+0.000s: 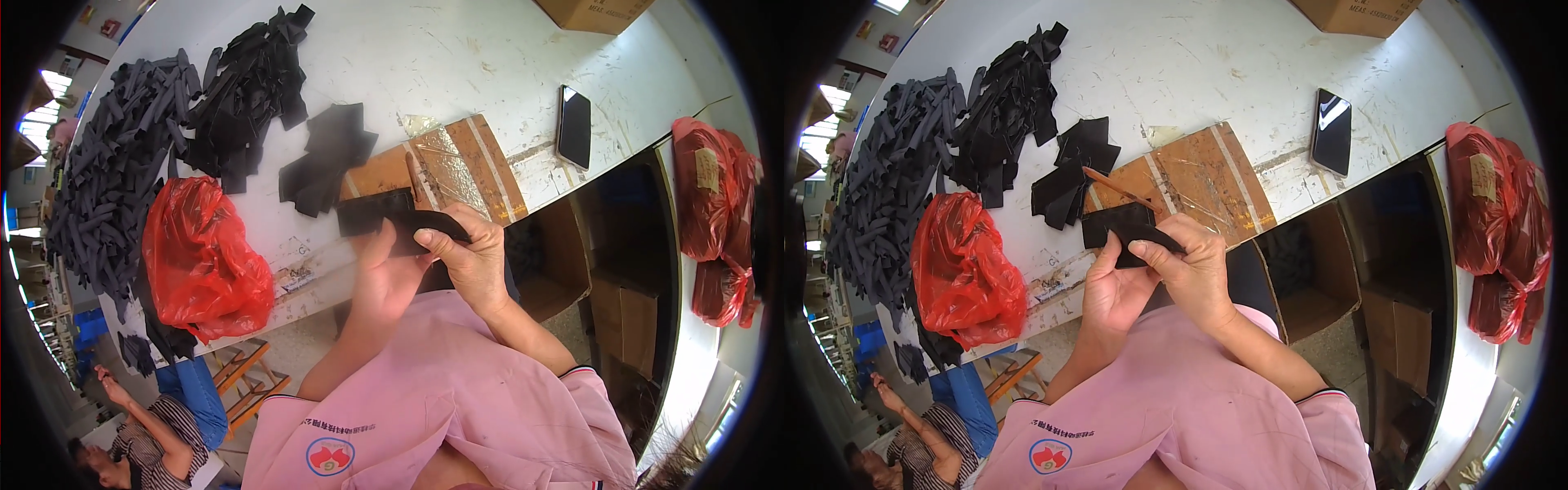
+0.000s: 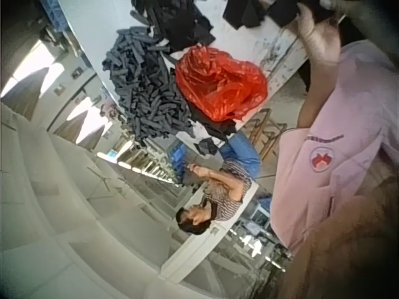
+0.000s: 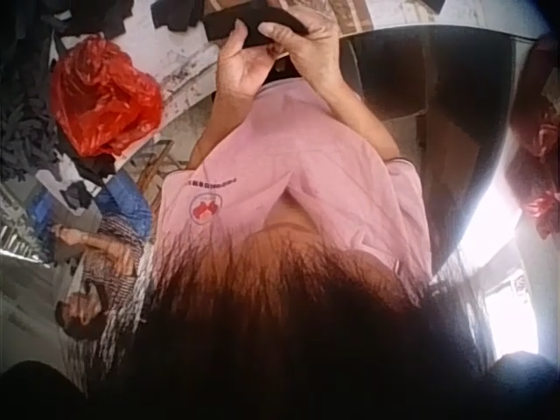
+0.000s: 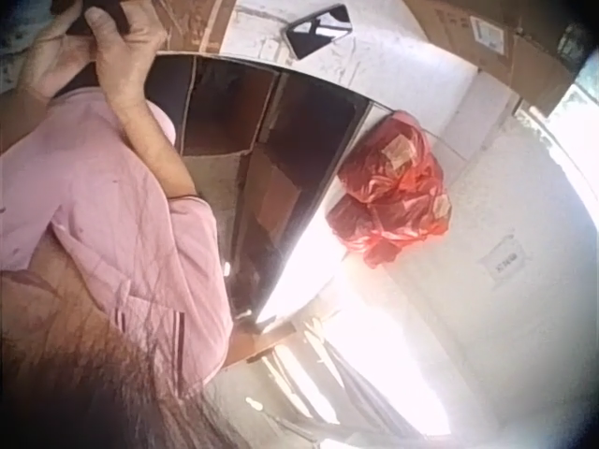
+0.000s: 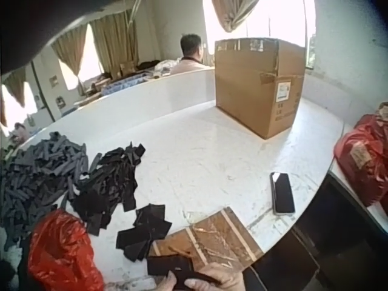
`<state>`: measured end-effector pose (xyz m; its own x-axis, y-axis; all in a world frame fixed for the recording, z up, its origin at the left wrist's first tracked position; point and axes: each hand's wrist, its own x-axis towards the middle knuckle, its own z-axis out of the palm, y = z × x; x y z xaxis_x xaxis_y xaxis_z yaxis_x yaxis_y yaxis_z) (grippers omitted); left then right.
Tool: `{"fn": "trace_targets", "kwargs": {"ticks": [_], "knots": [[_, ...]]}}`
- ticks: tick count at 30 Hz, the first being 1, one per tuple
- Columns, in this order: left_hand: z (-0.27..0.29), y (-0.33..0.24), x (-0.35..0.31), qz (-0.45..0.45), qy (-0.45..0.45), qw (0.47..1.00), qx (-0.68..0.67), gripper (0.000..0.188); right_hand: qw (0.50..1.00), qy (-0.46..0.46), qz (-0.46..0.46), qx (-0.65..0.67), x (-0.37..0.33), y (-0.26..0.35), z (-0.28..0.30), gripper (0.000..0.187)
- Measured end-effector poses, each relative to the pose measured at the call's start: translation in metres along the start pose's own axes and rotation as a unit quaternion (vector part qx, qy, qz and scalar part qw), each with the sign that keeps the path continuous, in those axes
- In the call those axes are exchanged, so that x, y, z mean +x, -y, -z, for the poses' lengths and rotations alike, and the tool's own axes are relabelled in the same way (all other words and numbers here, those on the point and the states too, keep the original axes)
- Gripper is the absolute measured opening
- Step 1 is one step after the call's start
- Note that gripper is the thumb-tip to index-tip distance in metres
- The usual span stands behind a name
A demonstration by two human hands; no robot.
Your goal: Inspecting and manipulating small black flexible strips at a workstation.
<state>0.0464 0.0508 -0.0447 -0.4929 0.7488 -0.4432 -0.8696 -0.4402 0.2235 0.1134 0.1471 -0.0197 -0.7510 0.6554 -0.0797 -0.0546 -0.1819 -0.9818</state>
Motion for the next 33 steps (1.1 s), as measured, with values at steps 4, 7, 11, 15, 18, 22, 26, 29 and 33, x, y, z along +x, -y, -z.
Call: {"fn": "trace_targets", "kwargs": {"ticks": [4, 7, 11, 15, 18, 22, 26, 29, 33], "knots": [[-0.002, 0.003, -0.006, -0.099, -0.148, 0.953, 0.244, 0.018, 0.982, -0.037, 0.091, -0.160, 0.007, -0.001, 0.004, 0.011], [-0.004, 0.003, -0.015, -0.314, -0.174, 0.825, 0.437, 0.017, 0.953, -0.036, 0.155, -0.258, 0.010, 0.002, 0.003, 0.015], [-0.024, -0.008, -0.031, -0.286, -0.049, 0.801, 0.523, 0.016, 0.929, -0.034, 0.174, -0.325, 0.013, -0.001, 0.000, 0.018], [-0.042, -0.009, -0.028, -0.212, -0.087, 0.839, 0.493, 0.017, 0.882, -0.018, 0.281, -0.378, 0.015, -0.011, 0.001, 0.019], [-0.040, -0.013, -0.021, -0.161, -0.081, 0.887, 0.425, 0.010, 0.842, -0.006, 0.328, -0.427, 0.014, -0.013, 0.003, 0.023], [-0.028, -0.013, -0.017, -0.156, -0.091, 0.892, 0.414, 0.005, 0.812, 0.031, 0.328, -0.483, 0.012, -0.010, 0.005, 0.028], [-0.028, -0.011, -0.016, -0.212, -0.113, 0.857, 0.456, 0.005, 0.812, 0.093, 0.302, -0.490, 0.011, -0.007, 0.008, 0.026], [-0.016, -0.015, -0.010, -0.286, -0.087, 0.794, 0.529, 0.003, 0.926, 0.135, 0.169, -0.308, 0.010, 0.005, 0.001, 0.028], [-0.014, -0.013, -0.011, -0.230, -0.040, 0.817, 0.528, 0.006, 0.961, 0.115, 0.153, -0.199, 0.009, -0.003, 0.002, 0.020]]}}
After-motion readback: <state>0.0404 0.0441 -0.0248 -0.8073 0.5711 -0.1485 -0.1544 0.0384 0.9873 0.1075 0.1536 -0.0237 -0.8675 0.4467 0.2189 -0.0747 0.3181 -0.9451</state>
